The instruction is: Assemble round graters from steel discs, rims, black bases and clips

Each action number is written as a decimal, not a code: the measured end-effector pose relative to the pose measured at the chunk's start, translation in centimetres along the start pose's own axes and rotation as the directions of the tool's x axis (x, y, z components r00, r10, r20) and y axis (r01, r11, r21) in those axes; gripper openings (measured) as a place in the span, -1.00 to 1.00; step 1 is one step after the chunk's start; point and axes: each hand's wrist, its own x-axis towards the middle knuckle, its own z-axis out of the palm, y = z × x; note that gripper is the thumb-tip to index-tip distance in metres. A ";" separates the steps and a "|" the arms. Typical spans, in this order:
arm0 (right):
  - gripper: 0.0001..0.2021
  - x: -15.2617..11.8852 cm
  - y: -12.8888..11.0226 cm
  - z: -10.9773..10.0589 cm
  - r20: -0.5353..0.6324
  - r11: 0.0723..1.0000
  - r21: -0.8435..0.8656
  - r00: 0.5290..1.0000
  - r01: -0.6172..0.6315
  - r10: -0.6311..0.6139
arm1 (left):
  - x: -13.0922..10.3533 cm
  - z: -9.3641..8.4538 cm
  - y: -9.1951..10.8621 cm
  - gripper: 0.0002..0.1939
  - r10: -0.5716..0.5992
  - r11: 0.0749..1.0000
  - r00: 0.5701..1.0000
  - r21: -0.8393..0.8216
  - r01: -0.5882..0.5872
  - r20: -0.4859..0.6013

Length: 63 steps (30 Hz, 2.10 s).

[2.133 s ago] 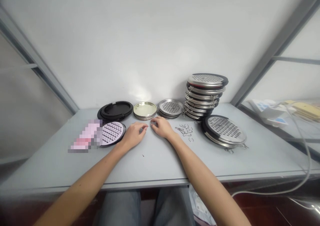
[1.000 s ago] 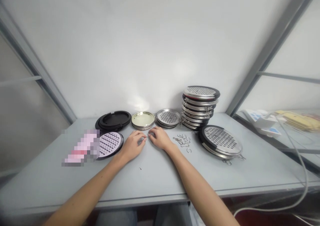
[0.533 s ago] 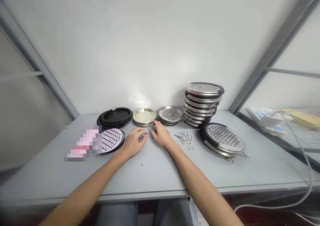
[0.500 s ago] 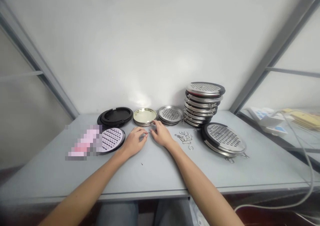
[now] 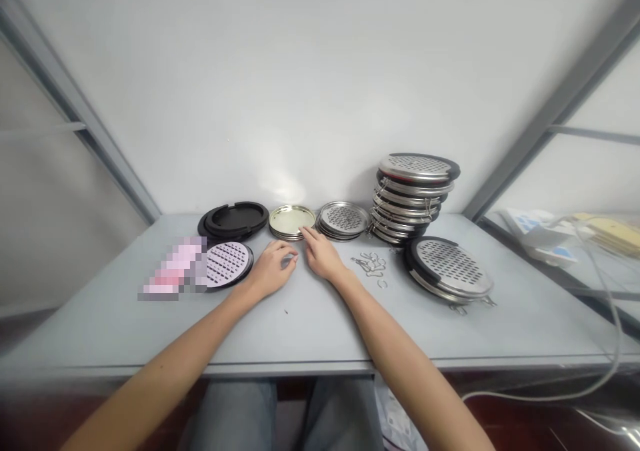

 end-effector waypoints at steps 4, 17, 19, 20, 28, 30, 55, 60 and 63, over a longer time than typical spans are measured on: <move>-0.58 0.1 -0.5 -0.2 -0.056 0.998 0.003 0.996 -0.065 0.065 | 0.0 0.2 -0.2 -0.85 -0.023 1.000 0.999 0.009 0.023 -0.024; -0.79 0.0 -0.8 -0.8 -0.132 0.997 0.004 0.989 -0.074 0.074 | 0.0 0.2 -0.2 -0.73 -0.046 0.994 0.988 0.087 0.059 -0.145; -0.79 0.0 -1.0 -1.0 -0.151 0.999 0.009 0.988 -0.041 0.041 | 0.0 0.2 -0.2 -0.74 -0.044 0.991 0.986 0.114 0.063 -0.161; -0.79 0.0 -1.1 -1.1 -0.162 1.000 0.008 0.986 -0.029 0.030 | 0.0 0.2 -0.1 -0.74 -0.045 0.991 0.985 0.121 0.065 -0.167; -0.75 0.1 -1.9 -1.6 -0.226 0.999 0.032 0.973 -0.039 0.045 | 0.1 -0.2 0.2 -0.63 -0.059 0.992 0.977 0.101 0.081 -0.206; -0.75 0.1 -2.0 -1.8 -0.237 0.998 0.046 0.970 -0.039 0.049 | 0.1 -0.1 0.2 -0.53 -0.079 0.992 0.970 0.076 0.099 -0.228; -0.79 0.7 0.5 -5.6 -0.502 0.813 0.580 0.760 -0.059 0.413 | -0.4 0.6 -1.2 -0.43 -0.090 0.989 0.989 0.124 0.076 0.115; -0.75 0.1 0.6 -7.6 -0.276 0.642 0.760 0.845 -0.100 0.458 | -0.1 0.5 -1.8 -0.50 -0.085 0.996 0.985 0.020 0.083 0.148; -0.69 -0.5 0.6 -8.3 -0.132 0.646 0.748 0.921 -0.150 0.367 | 0.2 0.3 -1.7 -0.54 -0.140 0.988 0.985 -0.051 0.146 0.103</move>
